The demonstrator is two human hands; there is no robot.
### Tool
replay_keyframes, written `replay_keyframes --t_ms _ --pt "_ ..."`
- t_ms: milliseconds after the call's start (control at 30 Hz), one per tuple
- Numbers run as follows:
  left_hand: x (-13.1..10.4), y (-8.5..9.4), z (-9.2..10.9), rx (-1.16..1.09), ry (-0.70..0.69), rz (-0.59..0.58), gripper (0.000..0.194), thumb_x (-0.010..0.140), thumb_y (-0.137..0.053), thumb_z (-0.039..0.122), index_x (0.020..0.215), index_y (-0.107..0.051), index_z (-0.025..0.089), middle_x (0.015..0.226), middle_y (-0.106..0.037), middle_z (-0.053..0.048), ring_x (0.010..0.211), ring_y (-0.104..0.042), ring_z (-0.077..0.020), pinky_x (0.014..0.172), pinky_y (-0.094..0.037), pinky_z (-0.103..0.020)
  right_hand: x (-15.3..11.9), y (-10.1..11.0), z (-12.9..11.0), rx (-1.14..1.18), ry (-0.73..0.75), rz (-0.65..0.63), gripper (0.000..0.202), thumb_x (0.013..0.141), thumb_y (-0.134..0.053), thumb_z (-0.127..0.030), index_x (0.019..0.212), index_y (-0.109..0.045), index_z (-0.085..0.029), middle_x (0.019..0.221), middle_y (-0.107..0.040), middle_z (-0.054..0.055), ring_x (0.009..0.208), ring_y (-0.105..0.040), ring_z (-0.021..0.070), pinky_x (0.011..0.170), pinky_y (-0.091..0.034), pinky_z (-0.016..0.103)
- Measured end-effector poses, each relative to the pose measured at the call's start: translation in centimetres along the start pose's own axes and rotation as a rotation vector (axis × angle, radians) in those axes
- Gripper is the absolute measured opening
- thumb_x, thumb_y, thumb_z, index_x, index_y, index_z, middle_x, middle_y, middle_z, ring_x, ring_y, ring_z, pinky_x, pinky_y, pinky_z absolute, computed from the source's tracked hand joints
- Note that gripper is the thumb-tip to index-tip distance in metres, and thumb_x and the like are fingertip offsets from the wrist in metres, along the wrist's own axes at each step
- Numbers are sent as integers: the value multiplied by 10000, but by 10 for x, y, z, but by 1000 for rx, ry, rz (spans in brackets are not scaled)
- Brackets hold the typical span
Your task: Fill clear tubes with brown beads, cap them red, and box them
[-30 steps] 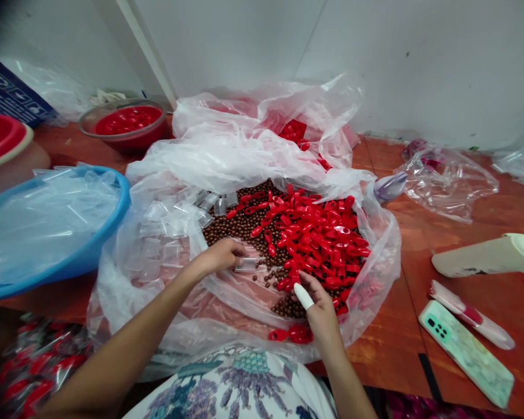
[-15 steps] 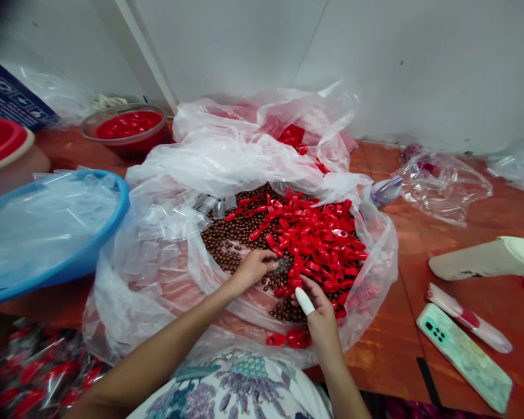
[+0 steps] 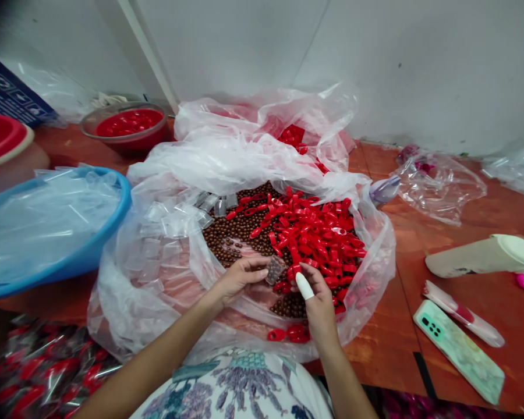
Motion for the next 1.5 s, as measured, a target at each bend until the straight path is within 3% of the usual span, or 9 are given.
replay_keyframes --t_ms 133,267,400,667,900,1033,1167,1333,1500 --pt "-15 4 -2 -62 11 32 508 591 -787 219 1070 -636 140 932 -657 -73 669 -630 -136 582 -570 -300 1 -15 -8 -18 21 -47 388 738 -656 -402 1096 -598 -266 1039 -637 21 861 -583 185 731 -474 303" --pt "-23 14 1 -55 -56 108 457 598 -785 206 1029 -654 127 970 -666 -75 697 -638 -129 632 -565 -270 -1 -25 -7 -56 -3 -80 453 748 -639 -417 1171 -571 -270 1121 -623 26 960 -575 212 829 -454 352" --pt "-26 9 1 -2 -70 52 474 599 -786 246 1038 -658 121 986 -670 -86 729 -633 -137 676 -555 -286 -3 -33 -16 -101 47 -120 409 762 -623 -432 1133 -588 -264 1130 -626 23 1026 -560 226 913 -414 374" --pt "-30 9 -1 -4 -71 48 468 586 -790 268 1004 -665 100 927 -665 -72 704 -620 -130 648 -543 -271 -8 -58 -36 -177 188 -387 321 825 -555 -402 1124 -558 -283 1149 -613 25 1079 -543 217 961 -381 367" --pt "-35 15 -2 37 -70 68 474 606 -778 289 1027 -653 110 951 -677 -78 624 -634 -120 661 -538 -282 -1 -33 -41 -348 240 -205 367 811 -560 -435 1136 -560 -266 1117 -617 42 1058 -539 233 969 -362 395" --pt "-37 9 4 80 -108 48 481 617 -766 305 1042 -655 108 984 -672 -89 678 -629 -132 662 -533 -280 -7 -50 -35 -282 204 -328 341 834 -534 -419 1140 -540 -269 1124 -616 40 1050 -553 226 942 -397 374" --pt "-38 8 7 72 -121 46 475 607 -769 319 1019 -668 107 988 -670 -97 766 -628 -171 674 -534 -294 -15 -61 -37 -356 271 -424 305 869 -491 -372 1156 -519 -272 1154 -590 33 1073 -536 210 950 -389 358" --pt "-39 16 4 73 -108 77 477 616 -765 318 1033 -659 110 945 -681 -91 700 -641 -160 685 -534 -310 -11 -51 -43 -527 373 -359 301 886 -461 -361 1161 -512 -251 1152 -568 51 1071 -520 209 956 -374 380" --pt "-41 14 7 93 -135 76 467 623 -759 315 1034 -658 118 933 -680 -83 687 -642 -164 685 -535 -321 -6 -47 -40 -454 308 -289 312 871 -489 -370 1158 -531 -257 1168 -568 47 1085 -521 211 964 -377 385"
Point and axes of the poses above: each hand's wrist, its own x-axis towards the middle knuckle, its own y-axis out of the back of the hand, z = x × y, the point moved 10 cm from there along x, towards the middle knuckle
